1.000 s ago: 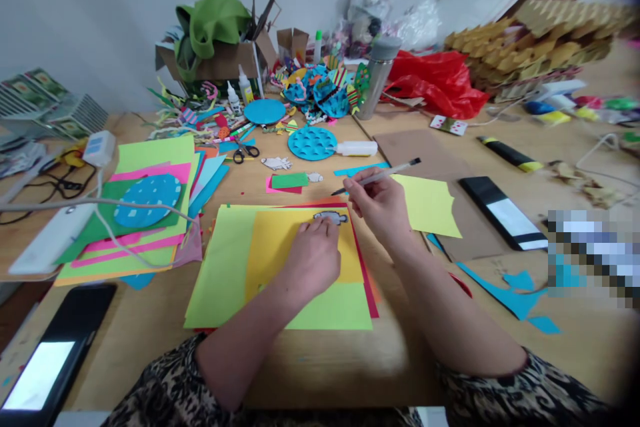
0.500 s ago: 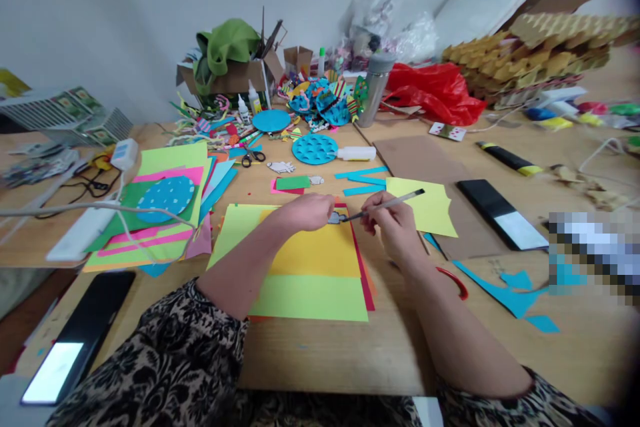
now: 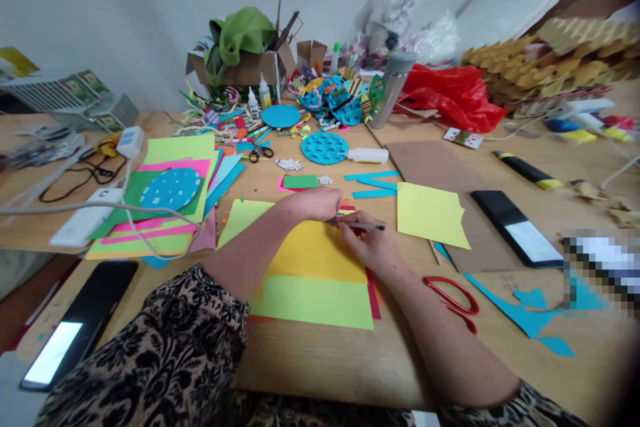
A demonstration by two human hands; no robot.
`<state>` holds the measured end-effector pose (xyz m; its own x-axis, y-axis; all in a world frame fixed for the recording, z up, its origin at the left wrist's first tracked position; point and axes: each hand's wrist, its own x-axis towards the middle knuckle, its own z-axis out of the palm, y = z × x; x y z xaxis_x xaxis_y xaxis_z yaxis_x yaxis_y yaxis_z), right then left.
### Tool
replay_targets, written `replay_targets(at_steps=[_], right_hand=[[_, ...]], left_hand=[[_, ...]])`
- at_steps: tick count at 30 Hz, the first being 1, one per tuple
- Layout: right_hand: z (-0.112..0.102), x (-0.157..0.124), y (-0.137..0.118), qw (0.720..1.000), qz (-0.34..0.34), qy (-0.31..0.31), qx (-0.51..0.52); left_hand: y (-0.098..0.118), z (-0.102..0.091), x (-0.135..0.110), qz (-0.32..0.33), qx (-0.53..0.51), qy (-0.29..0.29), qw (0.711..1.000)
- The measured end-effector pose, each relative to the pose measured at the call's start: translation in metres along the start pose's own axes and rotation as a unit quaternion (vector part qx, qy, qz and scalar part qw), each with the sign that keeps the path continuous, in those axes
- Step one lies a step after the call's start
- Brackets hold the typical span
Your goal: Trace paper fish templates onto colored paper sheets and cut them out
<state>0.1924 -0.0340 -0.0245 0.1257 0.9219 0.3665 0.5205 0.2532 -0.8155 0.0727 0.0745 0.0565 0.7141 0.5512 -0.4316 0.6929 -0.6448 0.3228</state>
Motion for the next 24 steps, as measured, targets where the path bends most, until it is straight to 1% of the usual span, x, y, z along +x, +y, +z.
replay_targets(at_steps=[5, 19, 24], right_hand=[[0.0016, 0.0003, 0.0012, 1.000, -0.007, -0.001, -0.025], [0.0030, 0.0009, 0.0020, 1.000, 0.004, -0.006, -0.012], [0.0023, 0.0017, -0.0003, 1.000, -0.010, -0.009, -0.026]], left_hand=[[0.0011, -0.0011, -0.0028, -0.001, 0.000, 0.001, 1.000], [0.0041, -0.0021, -0.0044, -0.010, -0.004, 0.000, 1.000], [0.0041, -0.0016, -0.0038, -0.012, -0.002, 0.001, 1.000]])
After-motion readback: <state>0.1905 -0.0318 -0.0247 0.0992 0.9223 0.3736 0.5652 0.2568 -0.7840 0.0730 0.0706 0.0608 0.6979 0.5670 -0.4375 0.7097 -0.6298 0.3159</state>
